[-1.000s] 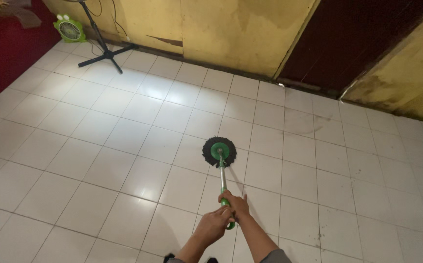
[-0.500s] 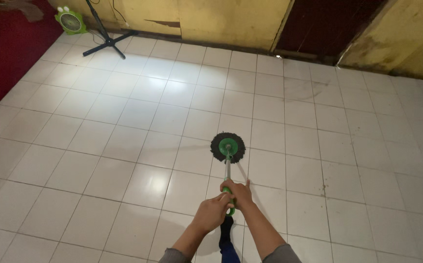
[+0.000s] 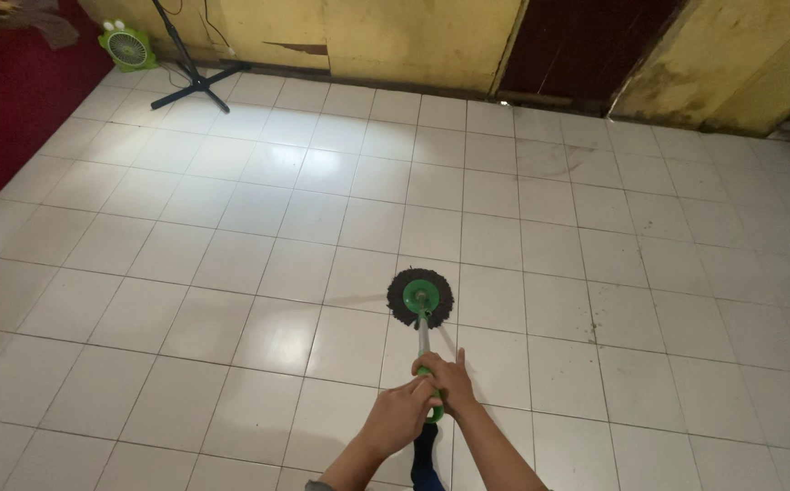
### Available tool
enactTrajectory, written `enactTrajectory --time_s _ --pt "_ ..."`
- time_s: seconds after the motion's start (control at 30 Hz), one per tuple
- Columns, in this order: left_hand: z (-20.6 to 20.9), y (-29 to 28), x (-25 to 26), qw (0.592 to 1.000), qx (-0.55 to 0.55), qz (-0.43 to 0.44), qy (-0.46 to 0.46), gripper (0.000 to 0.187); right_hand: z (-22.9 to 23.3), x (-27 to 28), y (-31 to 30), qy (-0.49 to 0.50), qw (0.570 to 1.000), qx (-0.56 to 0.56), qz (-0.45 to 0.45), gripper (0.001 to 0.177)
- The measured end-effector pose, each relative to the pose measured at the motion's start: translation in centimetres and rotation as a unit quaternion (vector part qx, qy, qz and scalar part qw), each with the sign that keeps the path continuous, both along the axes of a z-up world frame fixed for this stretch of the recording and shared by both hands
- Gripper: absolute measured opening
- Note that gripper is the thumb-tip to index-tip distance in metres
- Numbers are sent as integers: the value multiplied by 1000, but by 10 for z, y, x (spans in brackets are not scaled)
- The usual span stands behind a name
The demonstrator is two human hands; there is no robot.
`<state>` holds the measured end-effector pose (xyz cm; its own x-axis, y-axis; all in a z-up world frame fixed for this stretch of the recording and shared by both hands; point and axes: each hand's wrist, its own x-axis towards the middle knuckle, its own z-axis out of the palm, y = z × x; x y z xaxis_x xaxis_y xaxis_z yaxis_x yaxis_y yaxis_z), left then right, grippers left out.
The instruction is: The person mops the tiled floor of a room by moving a mop head back and forth across the surface, navigating around various household items.
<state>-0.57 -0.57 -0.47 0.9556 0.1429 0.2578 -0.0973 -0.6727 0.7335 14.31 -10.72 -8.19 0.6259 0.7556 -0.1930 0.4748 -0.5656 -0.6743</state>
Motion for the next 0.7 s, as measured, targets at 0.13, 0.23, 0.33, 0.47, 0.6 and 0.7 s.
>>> enactTrajectory --time_s 0.13,0.23,0.33,0.47,0.6,0.7 --pt "-9 -3 0 1000 -4 -19 -3 19 -17 -3 -8 -5 999 31 -7 8" --pt "-10 1 11 1000 1 -16 -25 19 -15 8 -4 21 999 40 -8 6" --pt "-12 4 26 999 -13 -32 -1 19 -13 22 1 32 998 60 -8 6" --pt "-19 12 50 999 -8 -46 -9 20 -13 44 9 63 996 58 -30 8" --pt "-28 21 94 998 -10 -59 21 23 -20 86 21 68 997 26 -41 7" --pt "-37 32 142 998 -13 -60 6 25 -31 135 32 166 982 22 -85 13"
